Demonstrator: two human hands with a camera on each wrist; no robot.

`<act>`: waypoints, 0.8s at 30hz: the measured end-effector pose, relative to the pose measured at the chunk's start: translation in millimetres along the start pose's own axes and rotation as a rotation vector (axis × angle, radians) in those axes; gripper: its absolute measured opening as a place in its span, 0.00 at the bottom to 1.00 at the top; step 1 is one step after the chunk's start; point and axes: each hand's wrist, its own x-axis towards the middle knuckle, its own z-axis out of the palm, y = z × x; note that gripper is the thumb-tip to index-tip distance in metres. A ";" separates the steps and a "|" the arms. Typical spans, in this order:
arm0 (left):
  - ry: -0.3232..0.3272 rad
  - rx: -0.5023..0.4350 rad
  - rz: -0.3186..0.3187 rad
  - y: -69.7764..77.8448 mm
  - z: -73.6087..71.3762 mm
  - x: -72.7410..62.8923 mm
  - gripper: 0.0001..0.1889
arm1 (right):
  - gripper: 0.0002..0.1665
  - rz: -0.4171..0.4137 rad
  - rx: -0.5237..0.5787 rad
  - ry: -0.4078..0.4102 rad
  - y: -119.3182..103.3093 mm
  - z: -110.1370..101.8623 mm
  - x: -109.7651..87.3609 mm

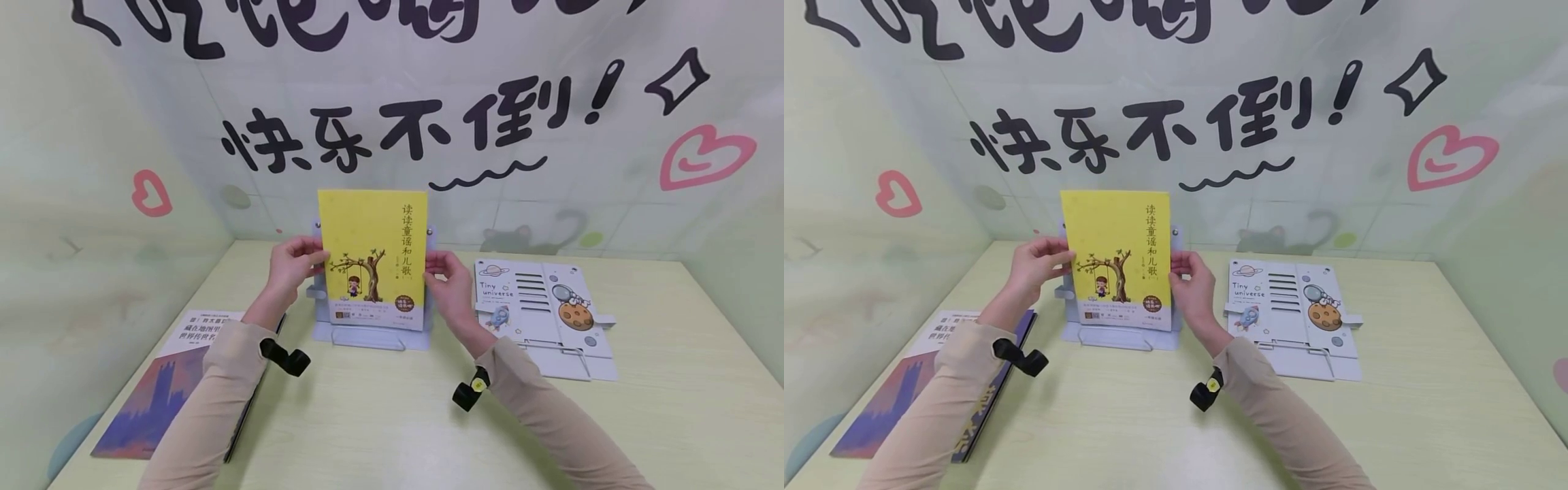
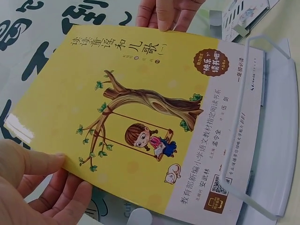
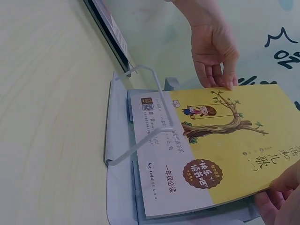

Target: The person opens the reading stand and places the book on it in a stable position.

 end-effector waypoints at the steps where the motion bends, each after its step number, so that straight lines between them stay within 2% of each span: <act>1: -0.001 0.006 0.000 -0.8 -0.2 0.0 0.14 | 0.17 -0.004 -0.009 0.002 0.5 0.6 -0.6; 10: 0.005 0.016 0.000 -4.7 -0.1 -0.3 0.14 | 0.17 -0.037 -0.094 0.014 1.5 4.1 -5.2; 16: 0.004 0.065 0.028 -7.5 0.3 -0.2 0.14 | 0.17 -0.047 -0.145 0.015 3.6 5.0 -7.5; 24: 0.021 0.119 0.034 -10.2 1.8 -0.3 0.14 | 0.16 -0.064 -0.185 -0.004 4.2 6.6 -8.8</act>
